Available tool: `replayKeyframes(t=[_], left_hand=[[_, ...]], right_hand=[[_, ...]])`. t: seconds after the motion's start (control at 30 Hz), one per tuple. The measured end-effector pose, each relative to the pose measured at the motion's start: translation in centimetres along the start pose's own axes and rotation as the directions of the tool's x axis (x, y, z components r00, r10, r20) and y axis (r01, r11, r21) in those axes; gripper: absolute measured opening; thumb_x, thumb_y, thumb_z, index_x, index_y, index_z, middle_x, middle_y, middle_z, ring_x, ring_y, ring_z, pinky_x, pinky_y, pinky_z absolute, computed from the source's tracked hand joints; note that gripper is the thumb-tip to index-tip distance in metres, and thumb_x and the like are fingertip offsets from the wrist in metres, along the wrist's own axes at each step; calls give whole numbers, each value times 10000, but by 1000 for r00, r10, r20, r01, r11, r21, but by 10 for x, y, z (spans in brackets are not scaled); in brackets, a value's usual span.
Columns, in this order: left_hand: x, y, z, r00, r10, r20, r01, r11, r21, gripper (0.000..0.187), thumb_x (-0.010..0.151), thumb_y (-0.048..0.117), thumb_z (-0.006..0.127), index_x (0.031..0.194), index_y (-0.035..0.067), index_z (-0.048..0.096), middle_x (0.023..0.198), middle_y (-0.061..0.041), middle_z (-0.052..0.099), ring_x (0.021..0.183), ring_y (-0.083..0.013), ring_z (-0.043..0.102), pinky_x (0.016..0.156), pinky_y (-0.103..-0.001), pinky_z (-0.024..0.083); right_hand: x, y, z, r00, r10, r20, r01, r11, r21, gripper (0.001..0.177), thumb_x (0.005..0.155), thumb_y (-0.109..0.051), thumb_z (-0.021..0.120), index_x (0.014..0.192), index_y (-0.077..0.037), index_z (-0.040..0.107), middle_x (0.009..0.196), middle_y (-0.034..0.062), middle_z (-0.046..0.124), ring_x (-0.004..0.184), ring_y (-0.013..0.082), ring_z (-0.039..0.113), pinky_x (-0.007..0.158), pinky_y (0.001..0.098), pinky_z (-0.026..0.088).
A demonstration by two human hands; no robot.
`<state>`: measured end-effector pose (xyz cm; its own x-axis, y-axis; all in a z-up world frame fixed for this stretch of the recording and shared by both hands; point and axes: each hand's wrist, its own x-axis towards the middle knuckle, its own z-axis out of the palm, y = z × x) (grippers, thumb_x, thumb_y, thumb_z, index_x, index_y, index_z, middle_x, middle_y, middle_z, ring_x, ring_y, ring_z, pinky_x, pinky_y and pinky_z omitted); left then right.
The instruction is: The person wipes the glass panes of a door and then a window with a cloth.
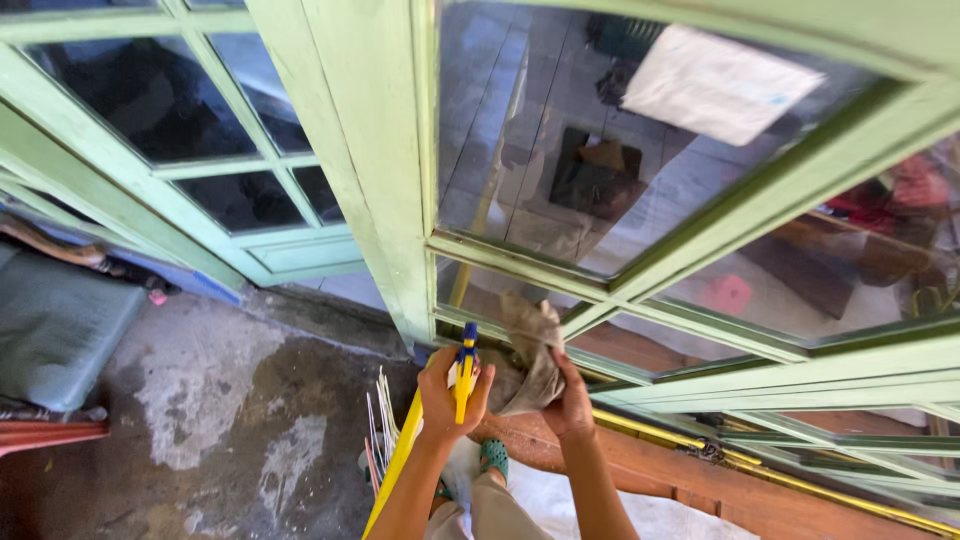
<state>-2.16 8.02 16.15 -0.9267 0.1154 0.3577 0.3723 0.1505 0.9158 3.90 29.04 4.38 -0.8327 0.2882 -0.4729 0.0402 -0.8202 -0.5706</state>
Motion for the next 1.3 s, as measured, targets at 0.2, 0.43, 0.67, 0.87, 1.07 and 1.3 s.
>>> replayKeyframes(t=[0.2,0.43,0.67,0.87,1.07,1.3], left_hand=[[36,54,22,998,51,40,-46,992,-117,252,839,205,798,834,35,611,701,-98,661,615,-236,694,571,-322,520],[55,67,43,987,143,69,-134,983,-124,279,871,284,783,848,53,627,684,-54,675,608,-195,711,570,-304,541],[67,65,47,973,215,86,-208,975,-83,289,887,250,790,798,51,601,674,-48,669,586,-180,684,561,-293,507],[75,73,51,969,241,57,-237,969,-65,245,878,237,798,802,67,640,680,-18,690,603,-155,710,557,-282,523],[67,71,53,989,114,95,-102,987,-124,337,857,307,814,927,27,640,785,-56,705,755,-168,738,667,-288,568],[59,42,48,996,80,48,-72,986,-152,393,860,343,821,969,8,645,835,-88,714,834,-195,743,756,-322,570]], right_hand=[[-54,-82,48,970,-124,212,97,986,132,654,822,-360,718,1374,-52,549,1284,131,657,1189,330,603,1066,490,459],[-59,-121,72,891,-412,189,390,910,143,609,906,-301,675,1448,-93,492,1412,72,587,1323,281,541,1179,440,407],[-59,-136,84,900,-408,154,363,896,257,573,934,-391,638,1421,-114,517,1391,62,604,1300,278,555,1163,448,412],[-75,-138,93,870,-469,151,423,869,257,589,955,-398,622,1452,-118,475,1414,69,580,1324,279,546,1179,450,412],[-77,-129,100,691,-720,63,722,691,-20,644,963,-267,603,1535,-144,333,1469,109,465,1345,284,471,1142,437,396],[-26,-132,147,-79,-868,491,820,-337,-464,688,1094,-169,600,1649,-75,205,1712,247,168,1615,373,181,1313,531,160]])
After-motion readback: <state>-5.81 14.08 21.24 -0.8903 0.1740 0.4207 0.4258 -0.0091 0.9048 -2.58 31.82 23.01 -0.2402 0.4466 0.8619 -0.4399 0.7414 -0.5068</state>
